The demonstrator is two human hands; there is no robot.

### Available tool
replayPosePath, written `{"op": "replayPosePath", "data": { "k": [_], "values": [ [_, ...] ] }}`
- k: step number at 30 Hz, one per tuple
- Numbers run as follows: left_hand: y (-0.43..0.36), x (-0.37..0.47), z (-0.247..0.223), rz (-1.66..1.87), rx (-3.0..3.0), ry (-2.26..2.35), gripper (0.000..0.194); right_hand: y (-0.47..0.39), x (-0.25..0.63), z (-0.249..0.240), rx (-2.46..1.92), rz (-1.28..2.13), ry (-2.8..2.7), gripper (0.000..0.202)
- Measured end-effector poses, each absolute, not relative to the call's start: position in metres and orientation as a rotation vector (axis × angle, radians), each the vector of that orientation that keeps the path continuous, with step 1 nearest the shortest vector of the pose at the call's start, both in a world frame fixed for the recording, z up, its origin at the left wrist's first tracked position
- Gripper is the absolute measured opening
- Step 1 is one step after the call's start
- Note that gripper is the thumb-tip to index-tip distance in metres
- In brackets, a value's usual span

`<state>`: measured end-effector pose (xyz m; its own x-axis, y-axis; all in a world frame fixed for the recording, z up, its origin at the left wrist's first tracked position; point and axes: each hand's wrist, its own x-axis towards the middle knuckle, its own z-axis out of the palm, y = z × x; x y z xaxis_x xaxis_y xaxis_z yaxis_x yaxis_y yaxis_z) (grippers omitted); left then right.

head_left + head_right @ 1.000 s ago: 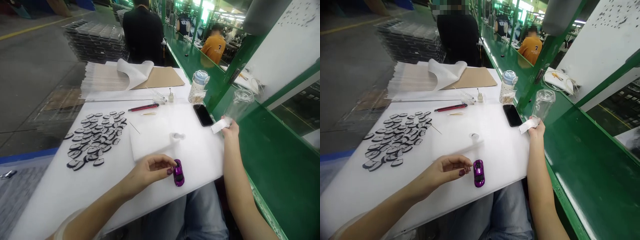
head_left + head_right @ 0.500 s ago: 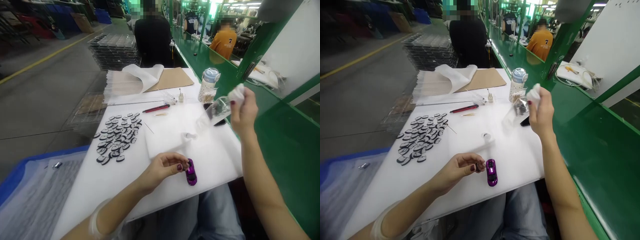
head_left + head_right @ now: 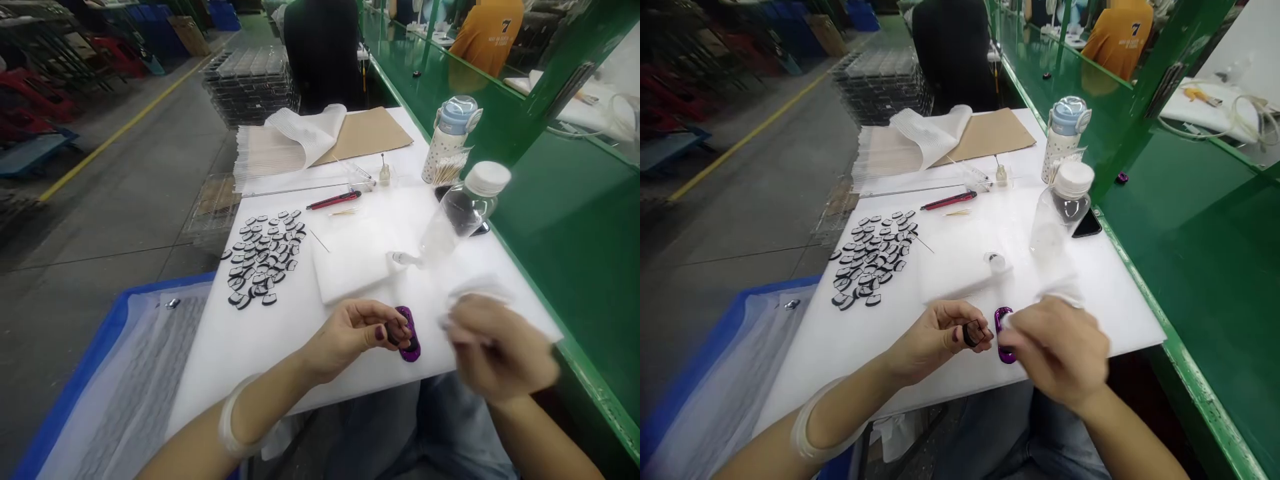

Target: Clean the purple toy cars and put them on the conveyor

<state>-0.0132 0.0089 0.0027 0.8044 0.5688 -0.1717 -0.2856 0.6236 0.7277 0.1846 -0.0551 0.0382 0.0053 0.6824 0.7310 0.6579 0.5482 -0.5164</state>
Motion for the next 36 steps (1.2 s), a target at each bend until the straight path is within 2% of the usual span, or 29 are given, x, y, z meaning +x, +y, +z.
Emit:
{"op": "replayPosePath", "data": {
  "k": [6, 14, 20, 23, 26, 29, 36],
  "values": [
    [0.006, -0.011, 0.004, 0.541, 0.758, 0.47, 0.022, -0.066, 0.144, 0.019, -1.167, -0.148, -1.738, 0.014],
    [0.003, -0.009, 0.003, 0.573, 0.762, 0.488, 0.026, -0.069, 0.157, 0.033, -1.214, -0.254, -1.766, 0.013],
    [0.006, -0.016, 0.011, 0.69, 0.928, 0.523, 0.023, -0.071, 0.152, 0.027, -1.148, -0.126, -1.836, 0.01],
    [0.005, -0.022, 0.016, 0.817, 1.476, 0.617, 0.023, -0.076, 0.171, 0.02, -1.195, 0.089, -1.814, 0.013],
    [-0.003, -0.022, 0.013, 0.989, 2.219, 0.626, 0.016, -0.083, 0.189, 0.009, -1.418, 0.449, -1.578, 0.015],
    [-0.013, -0.016, 0.003, 0.994, 2.567, 0.562, 0.014, -0.091, 0.195, -0.002, -1.552, 0.686, -1.458, 0.009],
    [-0.025, -0.003, -0.008, 0.994, 2.697, 0.627, 0.014, -0.096, 0.19, -0.006, -1.605, 0.696, -1.472, 0.008]
  ]
}}
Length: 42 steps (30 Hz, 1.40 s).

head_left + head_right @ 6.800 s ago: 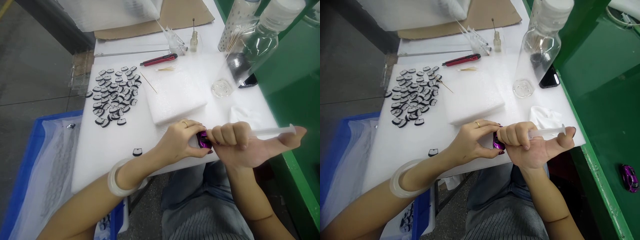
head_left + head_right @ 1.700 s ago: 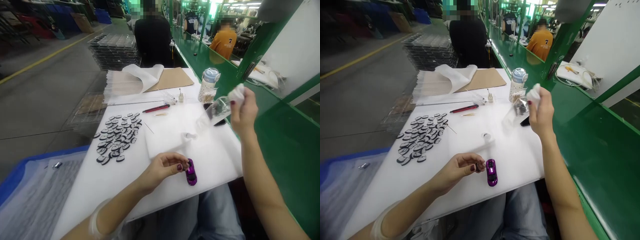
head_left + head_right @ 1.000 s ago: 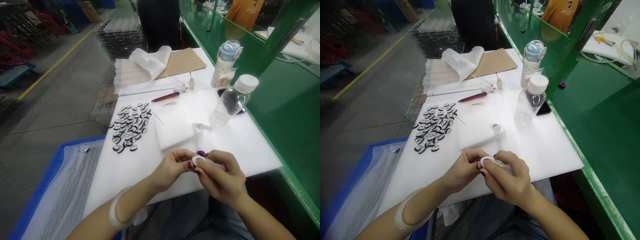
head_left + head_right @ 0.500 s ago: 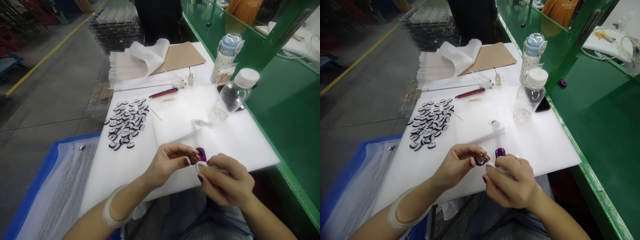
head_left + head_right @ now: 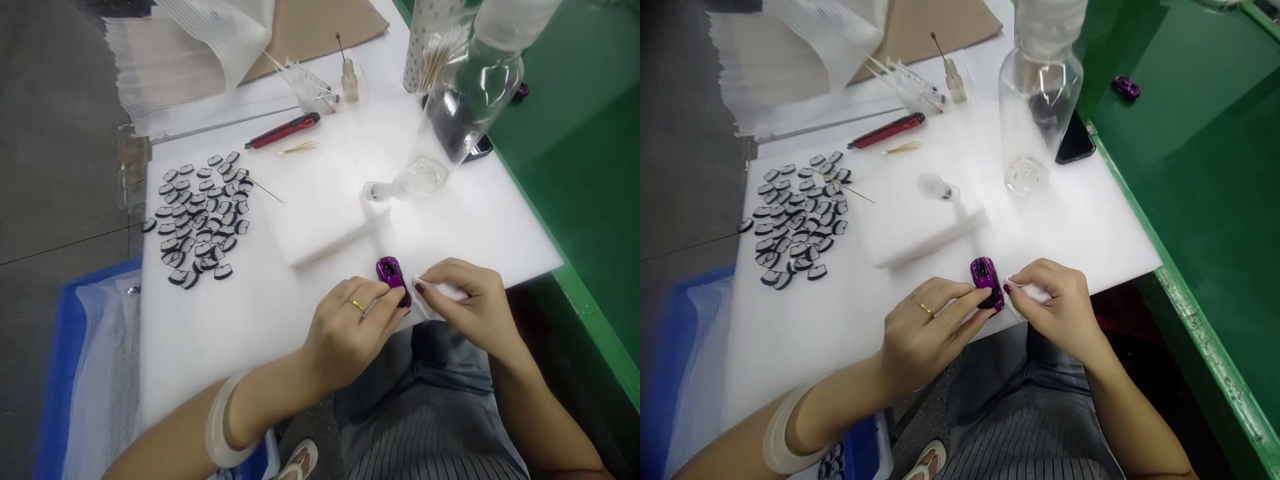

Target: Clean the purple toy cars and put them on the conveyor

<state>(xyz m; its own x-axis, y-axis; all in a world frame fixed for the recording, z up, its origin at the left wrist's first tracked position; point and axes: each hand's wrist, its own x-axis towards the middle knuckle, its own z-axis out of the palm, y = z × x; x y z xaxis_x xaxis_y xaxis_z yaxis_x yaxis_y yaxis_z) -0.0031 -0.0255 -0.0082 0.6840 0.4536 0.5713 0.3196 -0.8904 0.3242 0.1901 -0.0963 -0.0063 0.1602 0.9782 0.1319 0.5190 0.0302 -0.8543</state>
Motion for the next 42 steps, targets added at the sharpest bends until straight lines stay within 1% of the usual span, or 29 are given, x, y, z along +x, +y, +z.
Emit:
{"op": "replayPosePath", "data": {
  "k": [3, 8, 12, 16, 19, 26, 37, 42],
  "values": [
    [-0.025, -0.001, -0.01, 0.977, 2.717, 0.65, 0.014, -0.095, 0.19, -0.007, -1.614, 0.691, -1.516, 0.008],
    [-0.026, 0.001, -0.014, 0.951, 2.692, 0.675, 0.008, -0.094, 0.187, -0.01, -1.615, 0.638, -1.577, 0.008],
    [-0.02, -0.004, -0.009, 0.935, 2.623, 0.654, 0.014, -0.092, 0.187, -0.01, -1.612, 0.657, -1.579, 0.007],
    [-0.003, -0.013, -0.002, 0.729, 2.38, 0.656, 0.016, -0.092, 0.189, -0.009, -1.608, 0.706, -1.59, 0.009],
    [0.004, -0.016, -0.002, 0.643, 2.325, 0.665, 0.019, -0.091, 0.19, -0.009, -1.609, 0.707, -1.616, 0.007],
    [0.0, -0.011, -0.012, 0.62, 2.321, 0.685, 0.022, -0.091, 0.191, -0.01, -1.616, 0.684, -1.65, 0.003],
    [0.0, -0.01, -0.012, 0.595, 2.318, 0.733, 0.019, -0.09, 0.19, -0.009, -1.622, 0.686, -1.657, 0.004],
    [-0.001, -0.008, -0.01, 0.524, 2.251, 0.781, 0.023, -0.09, 0.188, -0.009, -1.634, 0.665, -1.669, 0.003]
  ]
}}
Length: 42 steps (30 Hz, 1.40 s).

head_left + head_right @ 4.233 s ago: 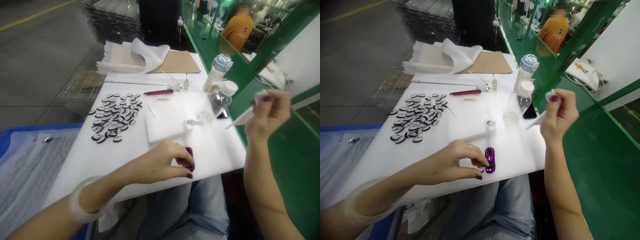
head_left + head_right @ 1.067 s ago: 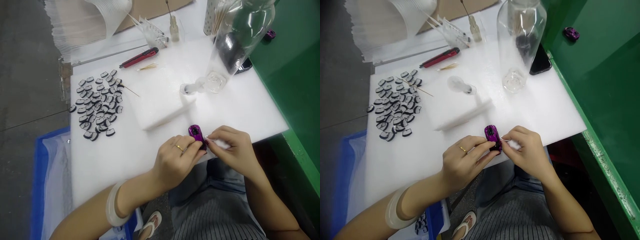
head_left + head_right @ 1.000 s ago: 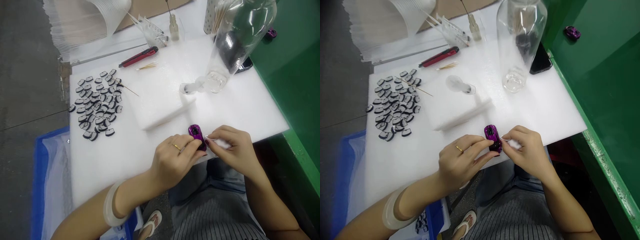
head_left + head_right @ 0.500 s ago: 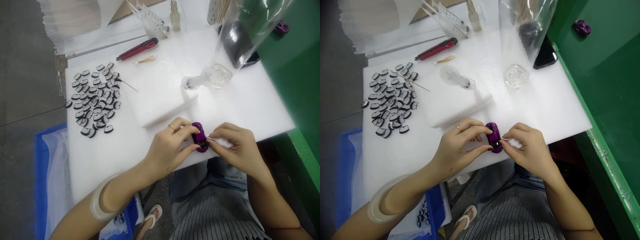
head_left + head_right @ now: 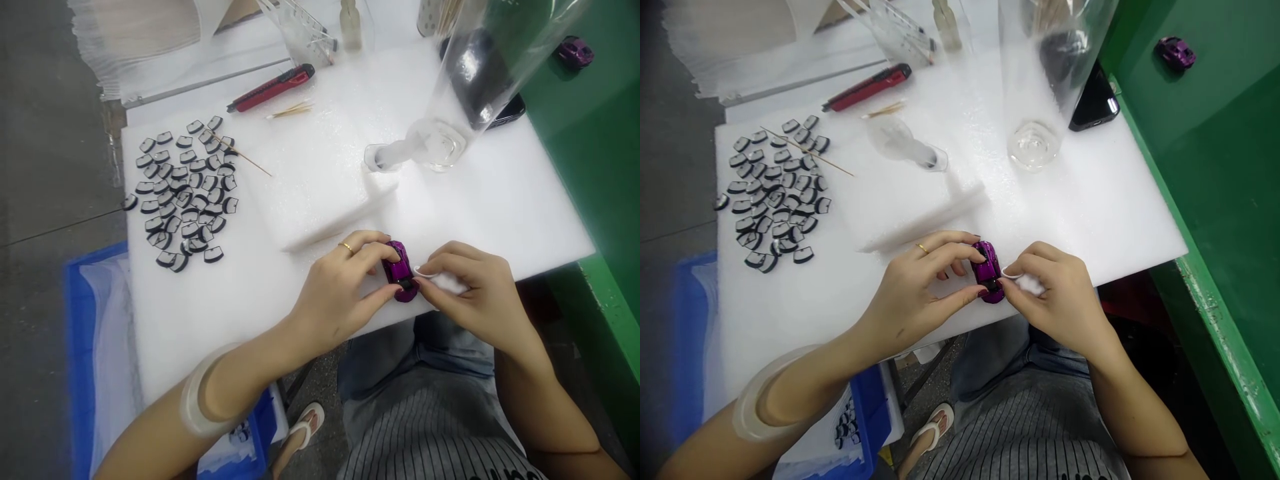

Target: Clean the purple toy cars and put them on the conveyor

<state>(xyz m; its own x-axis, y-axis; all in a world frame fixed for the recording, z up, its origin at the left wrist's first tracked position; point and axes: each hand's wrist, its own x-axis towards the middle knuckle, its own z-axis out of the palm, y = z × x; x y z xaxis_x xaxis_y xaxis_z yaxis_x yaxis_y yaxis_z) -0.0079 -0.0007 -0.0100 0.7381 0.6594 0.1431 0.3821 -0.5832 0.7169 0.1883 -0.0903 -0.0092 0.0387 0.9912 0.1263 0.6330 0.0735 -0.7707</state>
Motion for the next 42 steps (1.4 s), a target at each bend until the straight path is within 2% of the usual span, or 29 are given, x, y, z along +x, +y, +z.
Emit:
{"op": "replayPosePath", "data": {
  "k": [6, 11, 13, 16, 20, 27, 33, 35, 38, 42],
  "values": [
    [0.005, -0.007, -0.003, 0.426, 2.142, 0.763, 0.025, -0.09, 0.189, -0.009, -1.615, 0.684, -1.682, 0.005],
    [0.005, -0.005, -0.002, 0.44, 2.1, 0.788, 0.012, -0.09, 0.189, -0.007, -1.589, 0.661, -1.668, 0.008],
    [0.003, -0.004, -0.003, 0.452, 2.107, 0.815, 0.011, -0.091, 0.187, -0.01, -1.567, 0.577, -1.666, 0.009],
    [0.004, -0.005, -0.002, 0.405, 2.116, 0.802, 0.011, -0.095, 0.184, -0.019, -1.501, 0.23, -1.646, 0.012],
    [0.009, -0.008, -0.001, 0.302, 2.141, 0.71, 0.027, -0.1, 0.179, -0.035, -1.365, -0.114, -1.758, 0.017],
    [0.005, -0.007, -0.003, 0.302, 2.203, 0.763, 0.037, -0.104, 0.169, -0.041, -1.488, -0.213, -1.819, 0.013],
    [0.004, -0.007, -0.003, 0.314, 2.17, 0.826, 0.039, -0.105, 0.179, -0.029, -1.469, -0.134, -1.902, 0.016],
    [0.005, -0.007, -0.001, 0.31, 2.129, 0.825, 0.033, -0.102, 0.196, -0.019, -1.531, -0.146, -1.922, 0.012],
    [0.005, -0.005, 0.002, 0.316, 2.069, 0.847, 0.015, -0.094, 0.228, -0.001, -1.658, -0.337, -1.696, 0.009],
    [0.002, 0.002, 0.005, 0.285, 2.038, 0.932, 0.011, -0.083, 0.253, 0.019, -1.889, -0.477, -1.57, 0.028]
  ]
}}
